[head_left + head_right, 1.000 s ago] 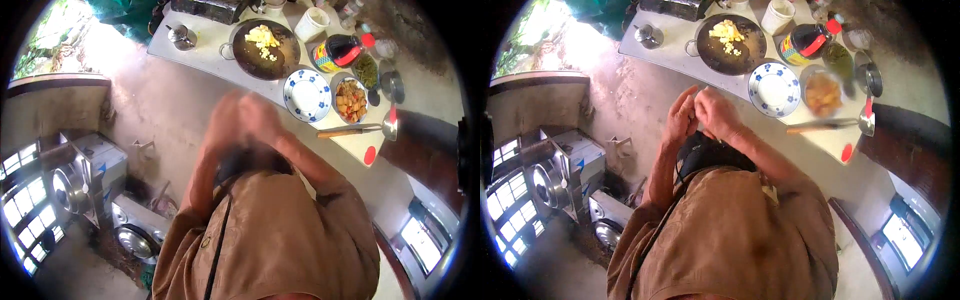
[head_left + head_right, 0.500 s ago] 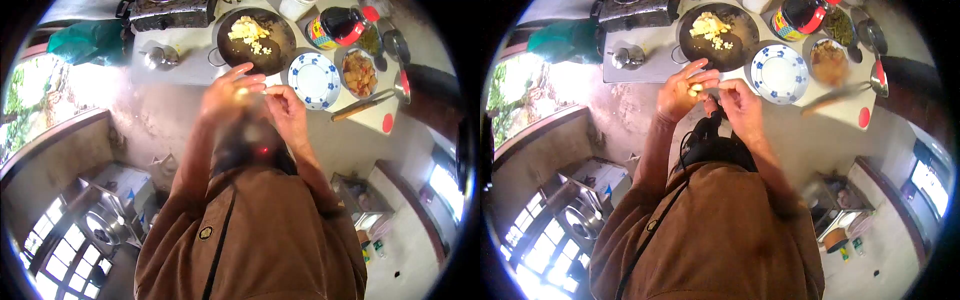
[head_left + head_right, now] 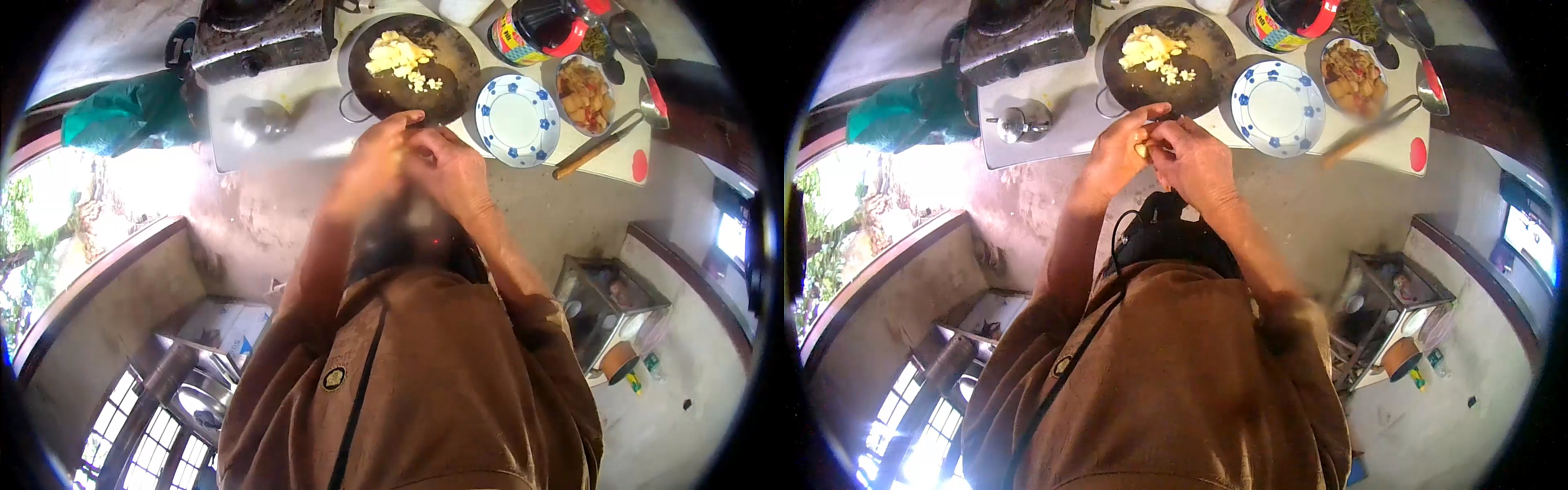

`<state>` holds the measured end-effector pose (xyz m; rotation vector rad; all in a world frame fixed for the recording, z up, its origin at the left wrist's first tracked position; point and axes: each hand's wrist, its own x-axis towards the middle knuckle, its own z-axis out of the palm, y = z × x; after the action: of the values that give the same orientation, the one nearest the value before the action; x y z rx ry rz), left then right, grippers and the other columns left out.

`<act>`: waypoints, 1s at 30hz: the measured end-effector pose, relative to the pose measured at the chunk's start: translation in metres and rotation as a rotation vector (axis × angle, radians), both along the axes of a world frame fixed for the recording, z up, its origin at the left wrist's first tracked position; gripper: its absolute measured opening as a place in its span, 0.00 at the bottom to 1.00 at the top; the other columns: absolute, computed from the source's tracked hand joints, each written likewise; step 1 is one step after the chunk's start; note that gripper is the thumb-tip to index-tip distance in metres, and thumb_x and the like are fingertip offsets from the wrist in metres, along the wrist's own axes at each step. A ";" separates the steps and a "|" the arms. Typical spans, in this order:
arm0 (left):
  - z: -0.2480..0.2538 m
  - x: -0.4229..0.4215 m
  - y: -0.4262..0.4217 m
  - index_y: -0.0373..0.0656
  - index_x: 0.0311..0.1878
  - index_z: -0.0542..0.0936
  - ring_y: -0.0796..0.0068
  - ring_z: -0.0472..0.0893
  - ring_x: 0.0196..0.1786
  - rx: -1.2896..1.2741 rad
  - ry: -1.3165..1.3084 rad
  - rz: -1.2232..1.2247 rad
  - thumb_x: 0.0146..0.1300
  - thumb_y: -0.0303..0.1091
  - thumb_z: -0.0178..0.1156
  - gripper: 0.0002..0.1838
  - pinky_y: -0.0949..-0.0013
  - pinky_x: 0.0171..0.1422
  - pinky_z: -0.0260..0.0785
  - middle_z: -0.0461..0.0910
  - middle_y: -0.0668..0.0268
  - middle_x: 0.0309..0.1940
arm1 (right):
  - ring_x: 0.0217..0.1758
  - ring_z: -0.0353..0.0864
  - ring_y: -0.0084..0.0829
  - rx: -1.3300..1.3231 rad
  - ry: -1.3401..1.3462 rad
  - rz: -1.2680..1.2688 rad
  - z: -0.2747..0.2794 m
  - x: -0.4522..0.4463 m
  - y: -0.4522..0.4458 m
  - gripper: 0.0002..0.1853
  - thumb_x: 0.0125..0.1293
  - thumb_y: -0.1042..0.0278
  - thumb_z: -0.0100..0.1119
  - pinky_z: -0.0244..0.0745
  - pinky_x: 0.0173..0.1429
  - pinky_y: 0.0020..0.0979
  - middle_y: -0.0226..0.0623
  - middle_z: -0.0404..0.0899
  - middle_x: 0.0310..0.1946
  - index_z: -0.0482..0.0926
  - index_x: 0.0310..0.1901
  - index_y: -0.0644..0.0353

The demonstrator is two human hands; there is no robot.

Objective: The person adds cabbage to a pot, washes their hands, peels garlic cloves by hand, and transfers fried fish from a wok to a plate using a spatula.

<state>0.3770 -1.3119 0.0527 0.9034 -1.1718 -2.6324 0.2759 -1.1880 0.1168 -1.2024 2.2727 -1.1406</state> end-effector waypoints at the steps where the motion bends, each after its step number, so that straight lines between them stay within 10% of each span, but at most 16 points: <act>1: -0.008 0.001 -0.001 0.36 0.63 0.73 0.61 0.81 0.47 -0.079 0.005 -0.037 0.72 0.45 0.50 0.25 0.60 0.52 0.74 0.80 0.52 0.50 | 0.31 0.84 0.38 0.033 -0.009 0.006 -0.003 -0.002 0.000 0.08 0.56 0.67 0.68 0.79 0.35 0.35 0.37 0.80 0.31 0.80 0.37 0.55; 15: 0.007 -0.020 0.004 0.36 0.61 0.75 0.62 0.81 0.49 -0.076 -0.036 -0.003 0.72 0.48 0.52 0.26 0.61 0.49 0.76 0.81 0.57 0.48 | 0.32 0.86 0.42 0.131 -0.095 0.041 -0.012 -0.029 -0.003 0.11 0.58 0.66 0.66 0.79 0.38 0.37 0.41 0.84 0.30 0.78 0.40 0.59; 20: 0.059 -0.008 0.013 0.39 0.60 0.75 0.74 0.83 0.39 -0.631 -0.086 -0.104 0.70 0.34 0.56 0.18 0.74 0.35 0.74 0.81 0.62 0.46 | 0.27 0.84 0.24 -0.172 -0.460 -0.150 0.004 -0.036 0.005 0.09 0.61 0.75 0.65 0.77 0.29 0.27 0.36 0.83 0.28 0.77 0.42 0.61; 22: 0.074 -0.015 0.020 0.40 0.61 0.75 0.79 0.82 0.34 -0.374 -0.187 -0.022 0.68 0.26 0.58 0.18 0.79 0.31 0.71 0.81 0.64 0.45 | 0.26 0.83 0.21 -0.154 -0.597 -0.148 0.022 -0.037 0.007 0.08 0.62 0.76 0.64 0.76 0.27 0.25 0.34 0.82 0.27 0.77 0.42 0.62; 30: 0.070 -0.030 0.032 0.41 0.50 0.82 0.72 0.84 0.37 -1.362 -0.138 -0.075 0.63 0.25 0.63 0.12 0.71 0.41 0.76 0.85 0.61 0.39 | 0.23 0.82 0.19 -0.199 -0.646 -0.105 0.019 -0.046 0.016 0.04 0.64 0.78 0.63 0.74 0.25 0.22 0.33 0.81 0.26 0.80 0.40 0.64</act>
<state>0.3475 -1.2802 0.1229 0.6632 -2.4334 -1.1673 0.2296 -1.1716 0.1357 -0.6374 1.7703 -1.5492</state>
